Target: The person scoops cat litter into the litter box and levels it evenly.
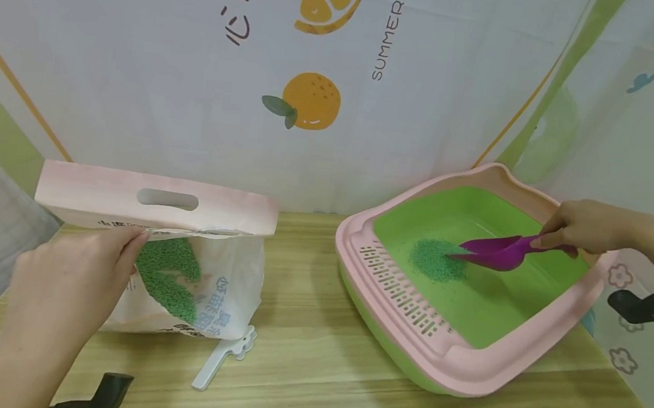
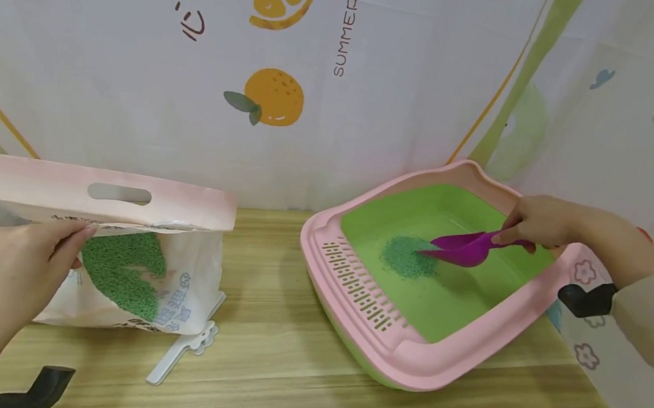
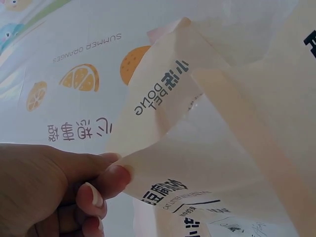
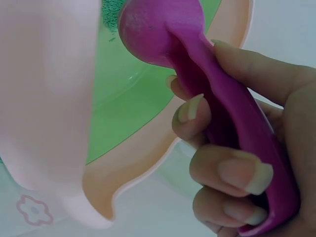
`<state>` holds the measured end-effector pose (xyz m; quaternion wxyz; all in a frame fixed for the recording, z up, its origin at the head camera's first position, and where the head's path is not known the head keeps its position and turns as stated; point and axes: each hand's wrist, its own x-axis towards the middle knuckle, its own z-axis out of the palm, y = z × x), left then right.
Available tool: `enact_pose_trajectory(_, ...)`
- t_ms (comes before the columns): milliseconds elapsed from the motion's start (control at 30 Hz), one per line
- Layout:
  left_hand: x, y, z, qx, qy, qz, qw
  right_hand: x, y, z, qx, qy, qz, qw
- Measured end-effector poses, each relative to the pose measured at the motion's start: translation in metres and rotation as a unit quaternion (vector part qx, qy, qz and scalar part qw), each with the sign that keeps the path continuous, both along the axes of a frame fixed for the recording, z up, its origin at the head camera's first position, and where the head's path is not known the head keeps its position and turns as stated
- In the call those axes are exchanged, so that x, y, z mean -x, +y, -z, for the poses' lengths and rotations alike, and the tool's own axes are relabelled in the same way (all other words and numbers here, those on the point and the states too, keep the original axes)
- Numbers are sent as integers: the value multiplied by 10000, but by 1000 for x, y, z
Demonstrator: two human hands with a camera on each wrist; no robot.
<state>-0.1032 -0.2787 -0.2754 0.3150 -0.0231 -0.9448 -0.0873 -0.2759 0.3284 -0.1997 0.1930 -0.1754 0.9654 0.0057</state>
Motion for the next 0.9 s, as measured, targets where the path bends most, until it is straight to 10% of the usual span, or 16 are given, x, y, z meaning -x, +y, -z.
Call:
enact_pose_trajectory(600, -1, -2, -1, -11, 69, 20, 10000, 1, -18, -31, -54, -882, 131, 9960)
enact_pose_trajectory(900, -1, -2, -1, 59, 134, 88, 9999, -18, -32, -45, -202, -219, -89, 9995)
